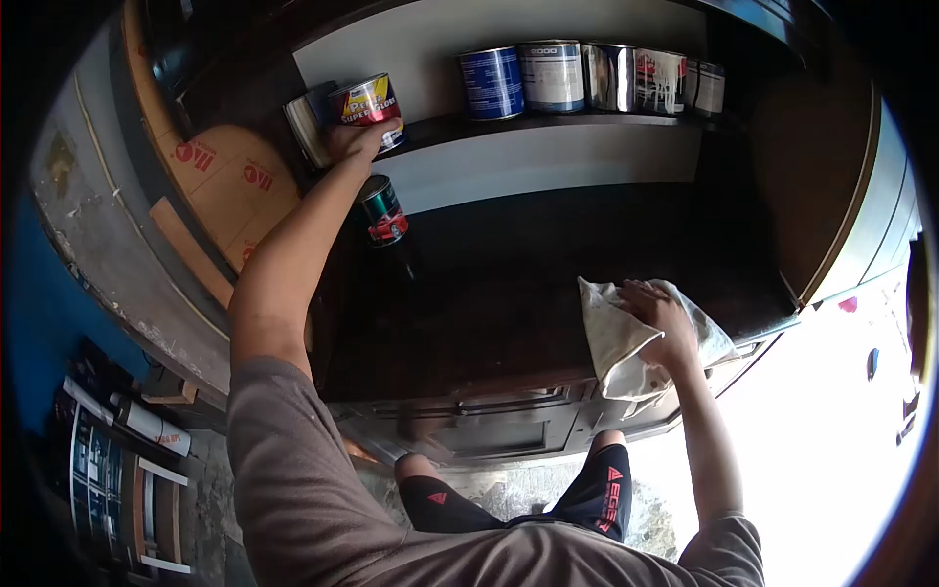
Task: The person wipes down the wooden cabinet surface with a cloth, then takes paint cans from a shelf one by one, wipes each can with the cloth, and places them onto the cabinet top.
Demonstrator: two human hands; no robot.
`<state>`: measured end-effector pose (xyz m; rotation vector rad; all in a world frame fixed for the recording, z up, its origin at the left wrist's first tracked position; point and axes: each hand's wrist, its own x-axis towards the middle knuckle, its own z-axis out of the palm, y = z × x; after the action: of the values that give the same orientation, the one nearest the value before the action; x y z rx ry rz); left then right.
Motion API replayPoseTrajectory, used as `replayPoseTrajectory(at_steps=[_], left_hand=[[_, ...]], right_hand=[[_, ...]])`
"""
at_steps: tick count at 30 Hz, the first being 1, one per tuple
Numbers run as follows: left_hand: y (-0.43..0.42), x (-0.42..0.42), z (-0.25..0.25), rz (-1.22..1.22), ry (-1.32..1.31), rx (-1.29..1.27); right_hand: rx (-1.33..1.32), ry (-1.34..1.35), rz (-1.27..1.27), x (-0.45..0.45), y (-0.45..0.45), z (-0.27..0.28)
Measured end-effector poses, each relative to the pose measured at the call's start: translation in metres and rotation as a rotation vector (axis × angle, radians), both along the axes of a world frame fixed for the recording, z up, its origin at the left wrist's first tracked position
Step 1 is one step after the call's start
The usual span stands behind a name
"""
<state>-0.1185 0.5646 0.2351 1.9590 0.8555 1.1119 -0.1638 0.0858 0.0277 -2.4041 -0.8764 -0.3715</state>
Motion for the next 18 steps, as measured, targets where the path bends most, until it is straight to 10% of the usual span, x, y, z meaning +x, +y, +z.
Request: replayPoseTrajectory(at_steps=[14,18], left_hand=[[-0.135,-0.184,-0.101,-0.793,-0.137,-0.207],[-0.140,-0.204,-0.157,-0.885,-0.041,-0.283]], right_hand=[[0.012,0.136,-0.239,-0.019,0.002,0.001],[0.552,0.389,0.139,-0.021,-0.002,0.004]])
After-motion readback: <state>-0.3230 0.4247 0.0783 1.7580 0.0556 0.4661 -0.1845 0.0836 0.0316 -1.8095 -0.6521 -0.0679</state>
